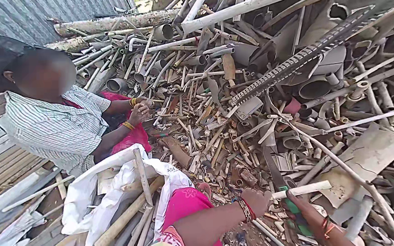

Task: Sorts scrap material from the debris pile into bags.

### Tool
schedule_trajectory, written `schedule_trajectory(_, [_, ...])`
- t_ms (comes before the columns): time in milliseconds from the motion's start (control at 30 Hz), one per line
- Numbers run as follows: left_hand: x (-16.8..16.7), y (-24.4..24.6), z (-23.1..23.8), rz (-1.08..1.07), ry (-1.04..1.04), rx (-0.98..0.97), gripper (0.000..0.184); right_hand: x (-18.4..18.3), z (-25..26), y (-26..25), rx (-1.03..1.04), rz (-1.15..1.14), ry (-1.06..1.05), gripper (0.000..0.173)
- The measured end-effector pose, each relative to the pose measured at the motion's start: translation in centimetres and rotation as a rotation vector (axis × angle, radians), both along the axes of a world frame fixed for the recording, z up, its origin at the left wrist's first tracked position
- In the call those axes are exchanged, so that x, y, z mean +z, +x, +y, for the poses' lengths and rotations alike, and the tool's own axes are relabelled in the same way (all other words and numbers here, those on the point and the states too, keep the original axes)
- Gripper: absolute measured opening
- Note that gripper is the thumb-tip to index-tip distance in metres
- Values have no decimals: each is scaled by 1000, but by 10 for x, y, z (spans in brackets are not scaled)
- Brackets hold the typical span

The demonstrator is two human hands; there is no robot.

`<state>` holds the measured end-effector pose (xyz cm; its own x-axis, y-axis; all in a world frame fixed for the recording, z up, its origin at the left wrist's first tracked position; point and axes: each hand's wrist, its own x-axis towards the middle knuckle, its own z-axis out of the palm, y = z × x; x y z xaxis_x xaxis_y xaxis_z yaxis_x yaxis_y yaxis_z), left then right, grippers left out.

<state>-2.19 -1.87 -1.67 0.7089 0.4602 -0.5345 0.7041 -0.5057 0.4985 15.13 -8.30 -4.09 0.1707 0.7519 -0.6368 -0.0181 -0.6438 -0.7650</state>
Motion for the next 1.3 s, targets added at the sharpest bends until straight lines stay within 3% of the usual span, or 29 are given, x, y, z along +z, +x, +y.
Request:
schedule_trajectory(67, [-9,-4,-12,-131,174,26,46,-6,5,-2,130,-411,1,43])
schedule_trajectory(100, [-19,-8,-22,-279,373,46,46,-3,8,3,279,-584,-46,50])
schedule_trajectory(167, [-43,-7,-25,-648,985,-3,42,8,15,6,648,-872,-251,60])
schedule_trajectory(200, [-43,-7,-20,-681,1155,-64,43,15,17,-1,782,-979,-319,60])
schedule_trajectory(267, [-35,-8,-15,-532,1239,-98,41,24,14,-19,934,-1110,-333,62])
schedule_trajectory(300, [-31,-8,-14,-422,1146,-67,33,25,13,-25,969,-1134,-312,64])
schedule_trajectory(367, [-11,-8,-6,-224,724,-29,26,25,12,-29,954,-1159,-281,66])
schedule_trajectory(467, [11,-2,7,94,184,112,41,26,11,-17,717,-1201,-227,66])
schedule_trajectory(567, [9,0,16,158,-113,406,57,34,11,-12,601,-1200,-233,57])
schedule_trajectory(667, [7,-4,26,48,-320,561,53,39,11,-18,844,-1008,-214,53])
schedule_trajectory(833, [-13,7,18,-184,-501,729,48,36,12,20,689,-940,-301,55])
schedule_trajectory(933, [-17,5,18,-419,-634,830,34,39,9,38,735,-726,-73,51])
schedule_trajectory(1000, [-17,3,21,-515,-692,848,33,43,11,39,666,-811,-130,51])
schedule_trajectory(1067, [-19,4,19,-551,-703,856,35,51,9,34,604,-909,-236,52])
schedule_trajectory(1200, [-15,8,23,-502,-604,757,39,47,-2,47,639,-708,-56,51])
schedule_trajectory(1300, [-16,2,16,-454,-587,679,41,52,-8,41,581,-937,-192,55])
